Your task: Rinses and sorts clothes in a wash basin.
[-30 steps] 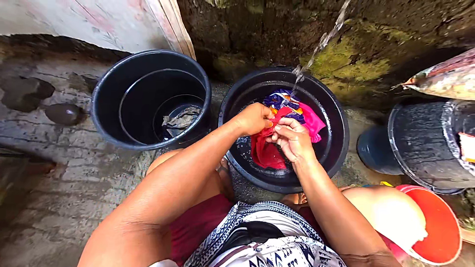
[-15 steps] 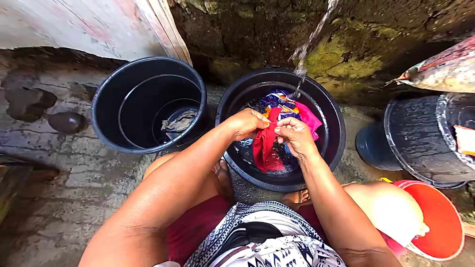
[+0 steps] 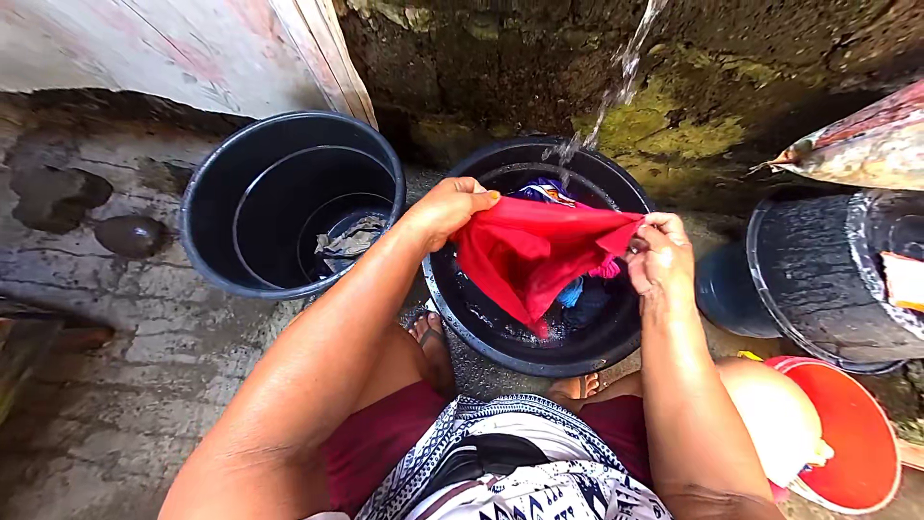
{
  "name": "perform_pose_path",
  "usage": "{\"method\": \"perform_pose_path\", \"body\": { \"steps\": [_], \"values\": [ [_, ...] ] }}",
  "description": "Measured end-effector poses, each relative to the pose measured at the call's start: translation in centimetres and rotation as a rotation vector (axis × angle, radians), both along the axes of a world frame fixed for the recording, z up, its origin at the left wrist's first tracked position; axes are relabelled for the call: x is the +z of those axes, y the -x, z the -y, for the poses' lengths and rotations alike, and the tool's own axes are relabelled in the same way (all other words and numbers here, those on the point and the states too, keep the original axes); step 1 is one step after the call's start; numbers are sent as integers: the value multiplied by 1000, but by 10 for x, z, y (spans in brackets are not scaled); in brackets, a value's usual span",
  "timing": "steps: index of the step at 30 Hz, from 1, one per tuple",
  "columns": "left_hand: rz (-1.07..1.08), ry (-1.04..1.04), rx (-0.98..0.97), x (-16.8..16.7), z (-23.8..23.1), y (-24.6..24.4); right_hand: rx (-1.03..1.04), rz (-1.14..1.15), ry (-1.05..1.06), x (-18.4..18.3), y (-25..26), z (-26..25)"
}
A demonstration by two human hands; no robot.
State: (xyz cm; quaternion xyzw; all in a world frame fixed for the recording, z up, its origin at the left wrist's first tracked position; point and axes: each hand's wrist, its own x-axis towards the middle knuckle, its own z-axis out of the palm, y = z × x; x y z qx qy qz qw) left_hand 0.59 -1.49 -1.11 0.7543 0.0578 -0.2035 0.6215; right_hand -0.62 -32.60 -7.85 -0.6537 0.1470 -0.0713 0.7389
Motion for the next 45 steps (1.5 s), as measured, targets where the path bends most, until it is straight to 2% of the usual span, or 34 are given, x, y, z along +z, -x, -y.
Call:
{"method": "perform_pose_path", "body": {
  "steps": [3,5,7,10,12,14,16,18,20,22,24,27,30,32,35,37,40,45],
  "values": [
    [287,-306,-197,8,-6,-3,32,182,198,28,6,4],
    [387,-461,-254,10,-12,-6,76,278,311,54,12,2],
    [415,-470,-281,16,-22,-7,121,367,326,78,19,-2],
    [441,-357,-327,28,-41,-4,130,524,252,107,25,-12],
    [433,-247,-359,30,-51,0,150,600,236,116,27,-20],
    [355,-310,-428,28,-57,1,229,585,294,111,25,-26],
    [220,-507,-515,25,-55,-1,364,433,463,88,20,-36],
    [196,-659,-522,18,-51,-6,600,217,691,42,10,-50],
    [206,-720,-497,16,-47,-9,924,-43,843,-27,-1,-68],
    [201,-739,-512,16,-44,-10,1209,-253,910,-112,-1,-82],
    [196,-752,-561,12,-42,-10,1416,-396,993,-175,10,-88],
    [199,-760,-614,5,-38,-9,1594,-540,1178,-205,29,-92],
    [218,-751,-667,-2,-29,-7,1699,-595,1279,-198,34,-94],
    [225,-747,-725,-13,-21,-4,1760,-637,1275,-193,35,-88],
    [170,-751,-818,-29,-7,0,1768,-644,1242,-175,32,-84],
    [115,-754,-835,-35,0,1,1525,-552,1072,-136,18,-83],
    [55,-726,-811,-42,7,0,1013,-305,668,-47,-8,-85],
    [200,-426,-651,-58,19,-5,666,327,362,151,-14,-86]
  ]
}}
